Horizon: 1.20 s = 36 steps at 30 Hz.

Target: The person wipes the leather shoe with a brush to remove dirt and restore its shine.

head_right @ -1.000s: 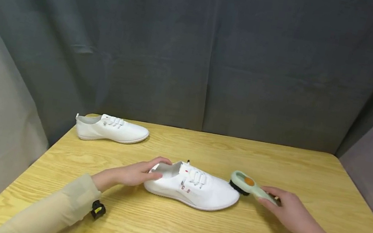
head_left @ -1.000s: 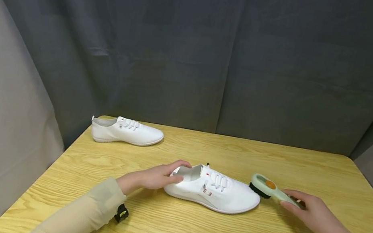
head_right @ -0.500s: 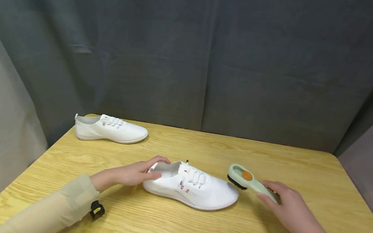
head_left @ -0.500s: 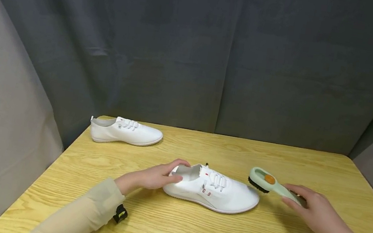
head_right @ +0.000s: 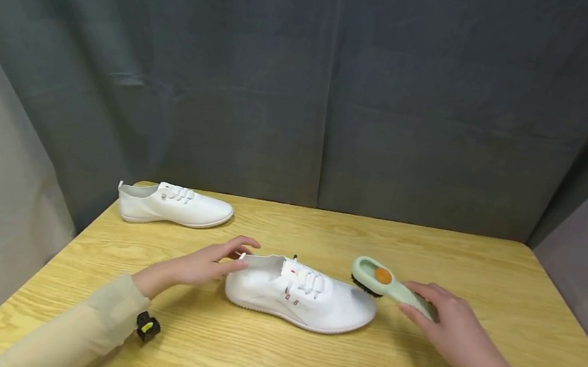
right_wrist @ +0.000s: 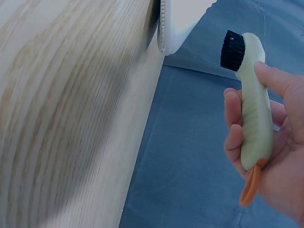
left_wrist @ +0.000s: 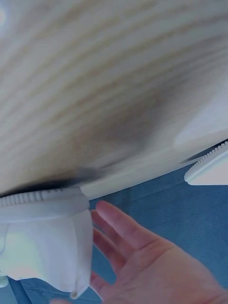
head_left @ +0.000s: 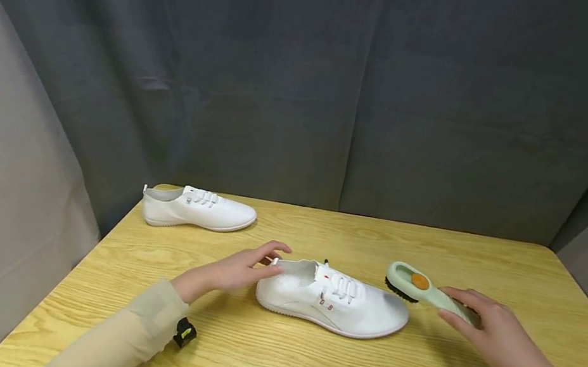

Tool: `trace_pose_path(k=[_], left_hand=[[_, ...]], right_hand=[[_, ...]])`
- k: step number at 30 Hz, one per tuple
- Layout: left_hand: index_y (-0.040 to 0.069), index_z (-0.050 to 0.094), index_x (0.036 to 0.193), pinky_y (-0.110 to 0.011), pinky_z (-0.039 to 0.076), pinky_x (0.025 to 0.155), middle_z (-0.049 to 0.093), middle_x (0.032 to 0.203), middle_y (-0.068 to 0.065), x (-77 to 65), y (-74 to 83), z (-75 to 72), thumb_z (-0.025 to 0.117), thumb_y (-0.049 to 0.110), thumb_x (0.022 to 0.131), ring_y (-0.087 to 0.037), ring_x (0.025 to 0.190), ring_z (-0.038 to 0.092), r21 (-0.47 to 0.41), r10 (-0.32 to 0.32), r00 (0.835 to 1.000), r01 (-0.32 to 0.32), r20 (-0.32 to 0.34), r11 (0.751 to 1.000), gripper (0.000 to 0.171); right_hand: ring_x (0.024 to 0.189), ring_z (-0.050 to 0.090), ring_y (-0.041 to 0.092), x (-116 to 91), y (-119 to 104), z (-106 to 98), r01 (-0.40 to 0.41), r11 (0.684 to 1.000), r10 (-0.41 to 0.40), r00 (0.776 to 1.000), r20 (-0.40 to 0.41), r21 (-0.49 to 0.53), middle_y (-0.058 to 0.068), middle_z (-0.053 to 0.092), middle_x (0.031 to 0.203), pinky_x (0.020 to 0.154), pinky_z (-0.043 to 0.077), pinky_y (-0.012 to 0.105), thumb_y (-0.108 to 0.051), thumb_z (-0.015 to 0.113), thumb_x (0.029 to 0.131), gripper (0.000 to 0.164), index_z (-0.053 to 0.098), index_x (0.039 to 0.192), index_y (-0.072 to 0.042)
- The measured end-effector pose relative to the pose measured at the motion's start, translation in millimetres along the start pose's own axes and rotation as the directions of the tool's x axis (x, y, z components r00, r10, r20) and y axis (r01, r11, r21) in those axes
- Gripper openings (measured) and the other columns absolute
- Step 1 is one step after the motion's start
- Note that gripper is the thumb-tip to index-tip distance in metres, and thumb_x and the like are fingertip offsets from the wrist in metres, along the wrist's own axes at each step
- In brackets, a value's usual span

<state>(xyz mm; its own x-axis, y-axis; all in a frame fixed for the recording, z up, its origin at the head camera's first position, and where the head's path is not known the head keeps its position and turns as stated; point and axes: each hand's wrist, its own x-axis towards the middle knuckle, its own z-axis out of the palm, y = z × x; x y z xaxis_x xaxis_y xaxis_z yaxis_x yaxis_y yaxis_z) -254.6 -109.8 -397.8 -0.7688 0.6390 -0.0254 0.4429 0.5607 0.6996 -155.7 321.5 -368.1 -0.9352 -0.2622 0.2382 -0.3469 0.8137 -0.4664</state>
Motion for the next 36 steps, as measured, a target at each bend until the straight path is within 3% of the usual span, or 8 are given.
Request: trace_pose_path(k=[5, 8, 17, 21, 26, 30, 33, 36], left_hand=[[0.024, 0.044, 0.139, -0.040, 0.048, 0.081, 0.058, 0.129, -0.011, 8.1, -3.7, -5.7, 0.034, 0.041, 0.106, -0.023, 0.109, 0.058, -0.037, 0.004, 0.997, -0.007, -0.077, 0.999, 0.038], [0.021, 0.046, 0.138, -0.041, 0.048, 0.085, 0.057, 0.131, -0.014, 13.2, -5.9, -7.4, 0.033, 0.040, 0.106, -0.024, 0.113, 0.057, -0.033, -0.010, 0.995, 0.007, -0.095, 0.999, 0.039], [0.014, 0.045, 0.139, -0.042, 0.047, 0.090, 0.058, 0.125, -0.013, 17.2, -9.2, 3.2, 0.046, 0.046, 0.101, -0.027, 0.113, 0.057, -0.021, -0.127, 0.992, 0.127, 0.002, 0.992, 0.049], [0.013, 0.048, 0.139, -0.039, 0.046, 0.092, 0.059, 0.125, -0.011, 15.9, -7.7, 13.0, 0.052, 0.048, 0.098, -0.023, 0.115, 0.056, -0.009, -0.139, 0.990, 0.139, 0.016, 0.990, 0.054], [0.012, 0.066, 0.109, -0.030, 0.046, 0.080, 0.065, 0.096, 0.001, 13.4, -4.8, 20.1, 0.052, 0.045, 0.099, -0.014, 0.090, 0.057, 0.019, -0.087, 0.996, 0.087, -0.007, 0.996, 0.037], [0.014, 0.057, 0.077, -0.025, 0.038, 0.061, 0.047, 0.065, 0.005, 12.3, -3.0, 20.4, 0.051, 0.036, 0.102, -0.010, 0.062, 0.044, 0.020, -0.054, 0.998, 0.055, -0.027, 0.998, 0.033], [0.014, 0.048, 0.070, -0.024, 0.033, 0.057, 0.036, 0.059, 0.005, 11.8, -4.1, 19.9, 0.048, 0.031, 0.103, -0.009, 0.055, 0.035, 0.041, -0.030, 0.999, 0.032, -0.040, 0.999, 0.038], [0.012, 0.052, 0.071, -0.025, 0.036, 0.059, 0.039, 0.060, 0.004, 11.3, -5.4, 20.3, 0.046, 0.029, 0.104, -0.009, 0.058, 0.038, 0.064, -0.011, 0.998, 0.015, -0.058, 0.998, 0.038]], right_hand=[[0.068, 0.045, 0.007, 0, 1, 1, 0.007, 1.000, -0.007, 1.000, -0.002, 0.006, 0.003, 0.063, 0.099, 0.056, 0.037, 0.026, -0.024, 0.067, 0.093, 0.041, 0.062, 0.125, 0.001], [0.069, 0.045, 0.008, 1, 1, 2, 0.010, 1.000, -0.010, 1.000, -0.003, 0.005, 0.003, 0.063, 0.099, 0.056, 0.038, 0.026, -0.025, 0.067, 0.093, 0.041, 0.062, 0.125, 0.000], [0.072, 0.047, 0.009, 0, 3, 4, 0.008, 1.000, -0.008, 1.000, -0.002, -0.001, 0.007, 0.064, 0.105, 0.058, 0.039, 0.026, -0.026, 0.068, 0.093, 0.043, 0.062, 0.126, 0.001], [0.072, 0.047, 0.009, -1, 3, 3, 0.005, 1.000, -0.005, 1.000, -0.004, 0.000, 0.009, 0.064, 0.106, 0.058, 0.039, 0.026, -0.025, 0.068, 0.093, 0.043, 0.061, 0.126, 0.001], [0.070, 0.046, 0.008, -1, 3, 1, 0.012, 1.000, -0.012, 1.000, -0.009, -0.004, 0.007, 0.064, 0.104, 0.057, 0.039, 0.026, -0.025, 0.068, 0.093, 0.043, 0.061, 0.126, 0.001], [0.069, 0.046, 0.007, -1, 3, 2, 0.024, 1.000, -0.024, 1.000, -0.018, -0.007, 0.005, 0.063, 0.101, 0.056, 0.038, 0.026, -0.024, 0.068, 0.092, 0.042, 0.062, 0.125, 0.000], [0.069, 0.045, 0.007, -2, 3, 2, 0.026, 1.000, -0.027, 0.999, -0.021, -0.007, 0.003, 0.063, 0.099, 0.056, 0.038, 0.026, -0.024, 0.069, 0.092, 0.041, 0.062, 0.125, 0.000], [0.067, 0.045, 0.006, -3, 4, 3, 0.025, 1.000, -0.025, 0.999, -0.026, -0.005, 0.002, 0.062, 0.098, 0.055, 0.037, 0.026, -0.024, 0.069, 0.092, 0.041, 0.062, 0.125, -0.001]])
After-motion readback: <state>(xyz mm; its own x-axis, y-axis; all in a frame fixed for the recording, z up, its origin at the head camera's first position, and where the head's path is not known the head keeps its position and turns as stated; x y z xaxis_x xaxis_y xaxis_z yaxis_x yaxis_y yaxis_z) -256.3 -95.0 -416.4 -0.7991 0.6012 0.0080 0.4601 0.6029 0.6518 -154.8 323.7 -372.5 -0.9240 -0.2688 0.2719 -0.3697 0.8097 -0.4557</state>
